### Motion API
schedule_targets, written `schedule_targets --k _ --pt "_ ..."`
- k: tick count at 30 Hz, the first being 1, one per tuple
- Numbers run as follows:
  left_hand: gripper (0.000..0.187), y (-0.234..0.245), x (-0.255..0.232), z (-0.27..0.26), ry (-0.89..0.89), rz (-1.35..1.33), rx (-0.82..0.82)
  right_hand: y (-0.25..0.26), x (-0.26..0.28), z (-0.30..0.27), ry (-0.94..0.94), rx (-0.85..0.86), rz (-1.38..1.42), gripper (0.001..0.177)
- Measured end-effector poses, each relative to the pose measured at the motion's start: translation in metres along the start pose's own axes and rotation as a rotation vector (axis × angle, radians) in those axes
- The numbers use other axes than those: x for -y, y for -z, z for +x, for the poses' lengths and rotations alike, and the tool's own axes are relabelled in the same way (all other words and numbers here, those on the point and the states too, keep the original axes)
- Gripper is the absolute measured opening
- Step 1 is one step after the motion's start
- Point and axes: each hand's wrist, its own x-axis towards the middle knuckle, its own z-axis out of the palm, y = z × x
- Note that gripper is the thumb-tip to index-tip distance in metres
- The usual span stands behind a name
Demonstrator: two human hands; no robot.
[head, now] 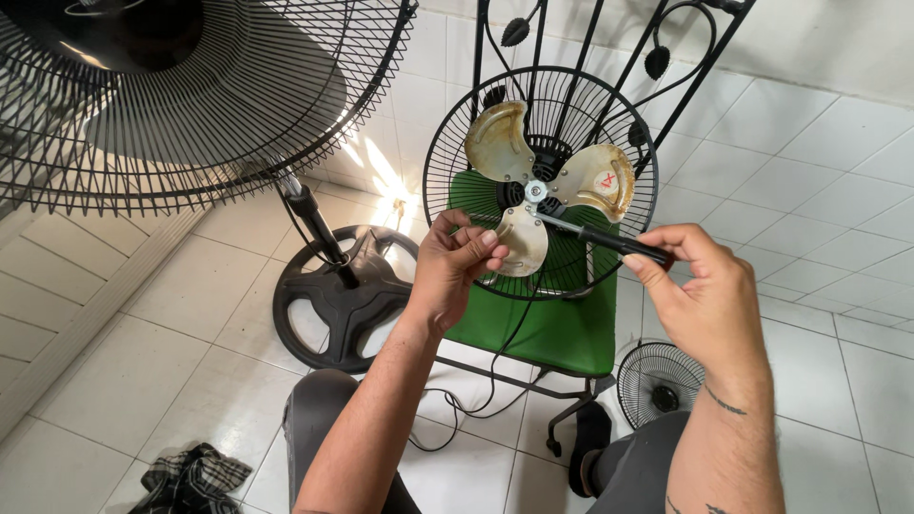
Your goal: The person disassembles a small electric fan by removing the front grille and fan blades using a screwdriver, then reassembles the fan by reattaching the grille and securing it with screws.
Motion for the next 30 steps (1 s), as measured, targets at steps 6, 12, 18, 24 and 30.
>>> schedule_targets --k 6,12,18,24,30 --pt "0.03 0.004 0.001 0.003 -0.007 -0.05 -0.006 -0.006 -0.004 0.004 -0.053 0.073 -0.039 0.025" --pt "0.029 0.005 -0.001 0.003 -0.006 -0.102 0.01 -0.011 -0.005 0.006 -0.002 0.103 -0.05 0.026" --pt "0.035 0.003 -0.002 0.002 -0.034 -0.037 0.002 -0.014 0.0 0.004 0.02 0.138 0.005 0.024" --pt "0.051 0.001 -0.005 0.0 -0.041 0.022 -0.005 -0.017 0.002 0.0 0.105 0.115 -0.046 0.025" --pt "0.049 0.001 -0.007 -0.001 -0.082 0.114 0.027 -0.017 0.004 0.0 0.14 0.095 -0.095 0.026"
